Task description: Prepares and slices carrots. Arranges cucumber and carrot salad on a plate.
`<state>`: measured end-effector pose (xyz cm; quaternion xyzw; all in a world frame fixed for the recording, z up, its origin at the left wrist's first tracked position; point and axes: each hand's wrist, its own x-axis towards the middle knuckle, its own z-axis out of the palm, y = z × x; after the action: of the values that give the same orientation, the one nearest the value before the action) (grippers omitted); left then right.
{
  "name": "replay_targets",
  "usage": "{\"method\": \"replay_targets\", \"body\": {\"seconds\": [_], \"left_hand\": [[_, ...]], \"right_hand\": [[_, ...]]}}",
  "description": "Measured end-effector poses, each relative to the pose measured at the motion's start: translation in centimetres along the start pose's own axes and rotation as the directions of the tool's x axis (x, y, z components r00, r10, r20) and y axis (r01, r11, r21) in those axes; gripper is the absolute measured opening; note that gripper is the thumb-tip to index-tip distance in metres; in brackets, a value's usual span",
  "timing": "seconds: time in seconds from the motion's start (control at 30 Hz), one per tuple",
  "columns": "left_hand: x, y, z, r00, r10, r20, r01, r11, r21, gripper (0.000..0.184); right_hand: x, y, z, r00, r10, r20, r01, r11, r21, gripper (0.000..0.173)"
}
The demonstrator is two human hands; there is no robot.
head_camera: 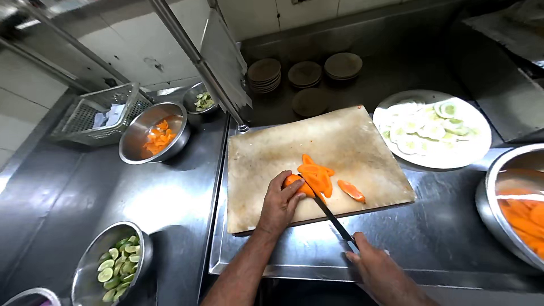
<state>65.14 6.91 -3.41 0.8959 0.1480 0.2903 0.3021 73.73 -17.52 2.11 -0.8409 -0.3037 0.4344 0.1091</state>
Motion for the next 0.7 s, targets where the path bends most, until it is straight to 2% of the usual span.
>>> {"method": "replay_targets", "body": {"seconds": [0.13,0.27,0.37,0.47,0.53,0.63,0.7], "left_hand": [[0.2,0.0,-0.1,1.000,-0.010,-0.003,0.010,1.000,-0.029,0.025],[0.3,0.0,-0.1,1.000,-0.019,-0.010,0.018,0.998,-0.057,0.024],[0.2,-0.1,0.0,1.000,-0.015,-0.010,0.014,0.999,-0.047,0.024],[0.3,-0.1,0.1,1.000,-0.006,-0.011,0.006,1.000,-0.022,0.024],[0.3,-0.1,0.1,1.000,-0.007,-0.015,0.007,1.000,-0.014,0.023],[0.5,0.0,0.0,1.000,-0.012,-0.022,0.012,1.000,-0.022,0.023],[0.4,0.0,0.2,0.999,-0.012,-0.038,0.011,1.000,-0.028,0.024]], "right_hand": [[0.0,-0.4,-1.8,1.000,-0.020,0.014,0.019,0.998,0.055,0.039],[-1.3,-1.0,-1.8,0.991,-0.082,-0.103,0.084,0.996,0.014,0.037],[-0.3,-1.2,-1.2,0.966,-0.162,-0.203,0.158,0.987,-0.034,0.034],[2.3,-4.8,-3.7,0.998,-0.067,-0.008,0.066,0.996,-0.059,0.037],[3.3,-5.5,-3.9,0.999,-0.040,0.034,0.043,0.995,-0.092,0.037],[1.4,-2.3,-0.7,1.000,-0.018,-0.023,0.016,0.997,-0.069,0.039],[0.4,-0.7,-0.2,1.000,0.006,-0.010,-0.006,1.000,-0.007,0.040]]}}
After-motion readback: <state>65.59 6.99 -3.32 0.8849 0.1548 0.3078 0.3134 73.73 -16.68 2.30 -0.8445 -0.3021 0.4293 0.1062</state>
